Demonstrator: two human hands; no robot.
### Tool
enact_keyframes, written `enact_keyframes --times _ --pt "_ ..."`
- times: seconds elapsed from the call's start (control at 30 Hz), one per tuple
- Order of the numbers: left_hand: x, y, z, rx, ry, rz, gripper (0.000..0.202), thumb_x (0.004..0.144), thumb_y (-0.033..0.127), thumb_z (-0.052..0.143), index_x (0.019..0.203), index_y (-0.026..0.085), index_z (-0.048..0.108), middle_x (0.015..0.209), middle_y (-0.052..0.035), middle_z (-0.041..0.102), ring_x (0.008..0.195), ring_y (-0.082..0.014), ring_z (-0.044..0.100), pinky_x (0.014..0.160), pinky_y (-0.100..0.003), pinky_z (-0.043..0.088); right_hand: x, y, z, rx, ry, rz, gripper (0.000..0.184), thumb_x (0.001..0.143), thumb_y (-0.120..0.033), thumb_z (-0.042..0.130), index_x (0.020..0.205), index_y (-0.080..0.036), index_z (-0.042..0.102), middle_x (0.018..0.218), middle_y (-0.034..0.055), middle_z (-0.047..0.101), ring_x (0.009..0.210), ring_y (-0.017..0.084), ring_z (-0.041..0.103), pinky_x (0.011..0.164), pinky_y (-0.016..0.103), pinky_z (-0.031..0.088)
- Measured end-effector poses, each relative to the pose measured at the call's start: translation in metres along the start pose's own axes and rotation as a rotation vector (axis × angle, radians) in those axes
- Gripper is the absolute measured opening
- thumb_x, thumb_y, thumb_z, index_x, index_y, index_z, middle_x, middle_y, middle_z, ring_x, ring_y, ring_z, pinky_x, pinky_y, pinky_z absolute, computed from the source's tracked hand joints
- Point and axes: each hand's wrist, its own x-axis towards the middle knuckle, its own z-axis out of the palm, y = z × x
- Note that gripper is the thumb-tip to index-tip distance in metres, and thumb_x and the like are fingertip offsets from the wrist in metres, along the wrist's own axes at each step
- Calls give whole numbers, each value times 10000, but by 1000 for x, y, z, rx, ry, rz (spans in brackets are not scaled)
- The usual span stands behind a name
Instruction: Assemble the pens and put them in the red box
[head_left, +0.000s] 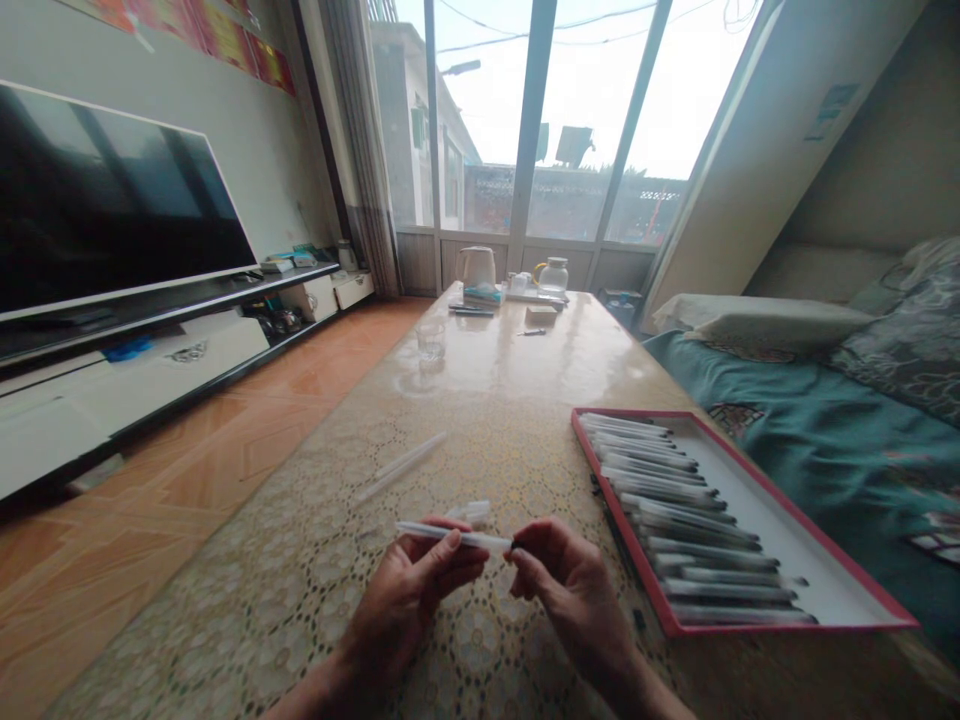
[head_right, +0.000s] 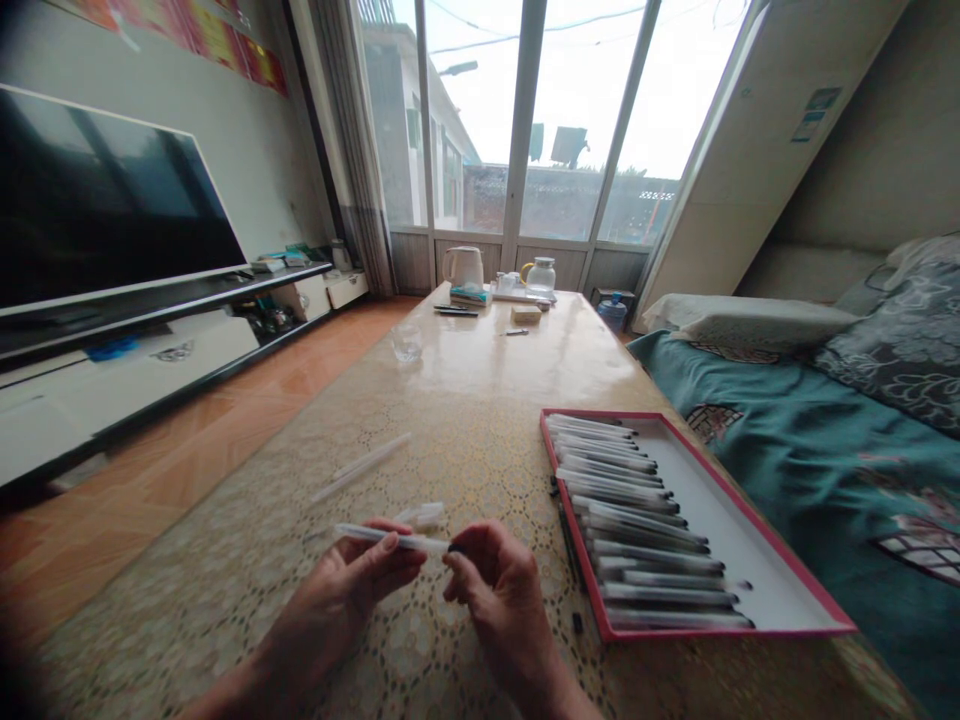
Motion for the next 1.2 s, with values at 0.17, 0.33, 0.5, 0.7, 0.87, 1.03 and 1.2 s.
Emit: enact_keyframes --times 0.17,0.33,0.5,0.7,0.87,1.03,1.2 --pt "0 0 -1 17 -37 -1 83 744 214 672 808 161 663 753 -68 743 740 -184 687 757 -317 512 0 7 -1 -2 27 46 275 792 -416 613 769 -146 562 640 15 636 421 84 566 393 168 385" --pt "-2 1 2 41 -18 -24 124 718 233 698 804 152 663 745 -90 751 725 -191 694 738 -310 514 -1 12 -3 -168 12 38 430 849 -531 458 657 -153 525 552 5 606 322 61 499 324 152 311" --pt "-2 3 4 35 12 -17 136 703 238 711 796 151 664 735 -89 752 715 -190 696 742 -316 516 -4 7 -4 -307 -32 -55 423 896 -534 344 856 -163 543 628 25 643 359 76 505 367 173 344" --pt "-2 3 5 64 3 -41 146 689 245 724 786 153 664 727 -85 750 705 -195 697 716 -314 519 -5 9 -7 -508 -36 -163 449 917 -494 326 643 -190 511 523 -4 573 430 92 487 456 194 334" --pt "-3 3 5 50 18 -15 131 713 243 703 798 153 662 727 -85 751 707 -188 696 705 -302 519 -6 10 -6 -513 -33 -171 413 928 -486 285 772 -190 526 504 -15 593 449 108 520 481 200 340" --pt "-2 2 3 57 -16 -9 133 711 236 705 803 151 659 730 -85 750 696 -188 696 700 -302 521 -6 10 -6 -545 -35 -192 378 924 -474 312 743 -200 500 506 -22 591 447 107 527 473 197 338" --pt "-2 3 6 58 12 -14 161 683 249 729 789 149 661 727 -84 749 688 -192 697 710 -318 524 -6 11 -7 -552 -57 -157 418 930 -477 273 701 -202 490 468 -16 576 427 112 536 461 201 342"
